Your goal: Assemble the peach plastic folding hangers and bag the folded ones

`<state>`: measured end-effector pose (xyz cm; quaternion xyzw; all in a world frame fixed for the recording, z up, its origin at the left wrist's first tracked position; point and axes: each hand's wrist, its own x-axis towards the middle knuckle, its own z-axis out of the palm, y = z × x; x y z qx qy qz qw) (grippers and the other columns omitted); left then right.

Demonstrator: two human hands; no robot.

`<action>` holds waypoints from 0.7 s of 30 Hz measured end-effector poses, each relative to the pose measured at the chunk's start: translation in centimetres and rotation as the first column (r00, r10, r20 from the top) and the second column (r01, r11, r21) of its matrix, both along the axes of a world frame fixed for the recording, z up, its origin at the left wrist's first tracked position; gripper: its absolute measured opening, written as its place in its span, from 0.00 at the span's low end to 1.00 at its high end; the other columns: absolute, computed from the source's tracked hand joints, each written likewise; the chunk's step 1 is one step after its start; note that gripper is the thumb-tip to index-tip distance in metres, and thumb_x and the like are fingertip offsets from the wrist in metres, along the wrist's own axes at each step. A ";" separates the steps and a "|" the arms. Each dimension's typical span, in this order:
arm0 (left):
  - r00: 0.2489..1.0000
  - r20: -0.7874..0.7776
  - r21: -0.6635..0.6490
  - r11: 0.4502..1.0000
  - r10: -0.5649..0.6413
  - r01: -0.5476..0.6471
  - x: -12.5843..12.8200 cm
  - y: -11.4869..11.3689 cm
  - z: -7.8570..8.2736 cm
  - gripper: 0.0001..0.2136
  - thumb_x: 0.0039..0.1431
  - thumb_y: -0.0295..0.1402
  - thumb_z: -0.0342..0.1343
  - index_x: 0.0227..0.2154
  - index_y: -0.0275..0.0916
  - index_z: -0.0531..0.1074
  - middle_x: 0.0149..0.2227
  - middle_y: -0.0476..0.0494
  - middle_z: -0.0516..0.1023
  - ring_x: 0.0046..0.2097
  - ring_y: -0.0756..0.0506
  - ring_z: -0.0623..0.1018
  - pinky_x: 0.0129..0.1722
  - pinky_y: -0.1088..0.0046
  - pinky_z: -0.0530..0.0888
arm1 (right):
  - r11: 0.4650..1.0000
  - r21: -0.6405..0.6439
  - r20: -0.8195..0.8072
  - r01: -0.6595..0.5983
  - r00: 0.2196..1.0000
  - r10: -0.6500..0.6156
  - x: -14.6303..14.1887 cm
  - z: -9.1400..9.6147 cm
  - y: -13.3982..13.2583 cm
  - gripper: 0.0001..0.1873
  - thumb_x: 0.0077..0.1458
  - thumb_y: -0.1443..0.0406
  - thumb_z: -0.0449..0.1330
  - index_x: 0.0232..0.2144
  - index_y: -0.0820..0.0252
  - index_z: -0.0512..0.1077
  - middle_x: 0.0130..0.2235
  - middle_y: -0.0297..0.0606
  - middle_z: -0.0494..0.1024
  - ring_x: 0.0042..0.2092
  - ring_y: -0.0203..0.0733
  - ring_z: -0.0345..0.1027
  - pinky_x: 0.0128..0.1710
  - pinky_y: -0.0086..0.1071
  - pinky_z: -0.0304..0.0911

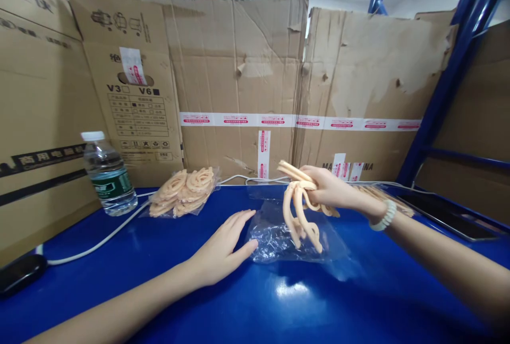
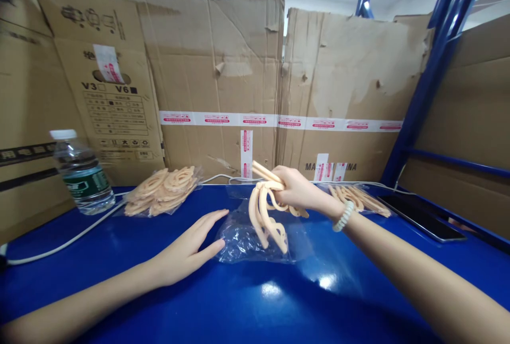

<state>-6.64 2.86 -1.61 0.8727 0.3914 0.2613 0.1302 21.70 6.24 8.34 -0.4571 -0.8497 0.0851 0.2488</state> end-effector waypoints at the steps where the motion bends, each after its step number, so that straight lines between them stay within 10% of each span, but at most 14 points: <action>1: 1.000 0.010 -0.012 1.000 0.011 -0.011 0.0 0.1 0.0 0.25 0.65 0.40 0.49 0.63 0.39 0.57 0.64 0.35 0.63 0.65 0.37 0.63 0.64 0.51 0.60 | 1.000 0.005 -0.067 0.002 0.998 -0.002 0.5 0.2 -0.2 0.11 0.42 0.70 0.54 0.32 0.64 0.68 0.34 0.40 0.73 0.31 0.38 0.68 0.26 0.27 0.62; 8: 0.994 0.069 -0.057 0.996 0.079 -0.075 0.5 0.3 0.2 0.23 0.61 0.34 0.51 0.59 0.41 0.61 0.54 0.38 0.74 0.57 0.38 0.72 0.59 0.52 0.67 | 0.988 -0.146 -0.711 0.052 0.688 -0.141 4.0 1.1 -0.4 0.09 0.40 0.67 0.61 0.29 0.62 0.69 0.25 0.35 0.73 0.25 0.40 0.68 0.23 0.30 0.66; 17: 0.965 0.254 -0.038 0.997 0.073 -0.065 0.4 1.1 2.5 0.13 0.59 0.32 0.49 0.45 0.41 0.71 0.37 0.44 0.79 0.37 0.45 0.80 0.36 0.68 0.80 | 0.973 -0.227 -0.852 0.050 0.474 -0.223 6.7 -0.5 -0.4 0.15 0.44 0.61 0.67 0.34 0.61 0.71 0.27 0.43 0.77 0.26 0.47 0.72 0.25 0.36 0.71; 21: 0.910 0.395 0.148 0.969 0.128 -0.200 -2.0 1.9 5.9 0.13 0.59 0.35 0.53 0.47 0.40 0.71 0.40 0.44 0.79 0.43 0.44 0.80 0.46 0.62 0.79 | 0.963 -0.262 -0.834 0.055 0.490 -0.255 7.2 -1.5 -0.1 0.15 0.45 0.60 0.65 0.35 0.62 0.71 0.25 0.44 0.75 0.24 0.48 0.71 0.23 0.37 0.69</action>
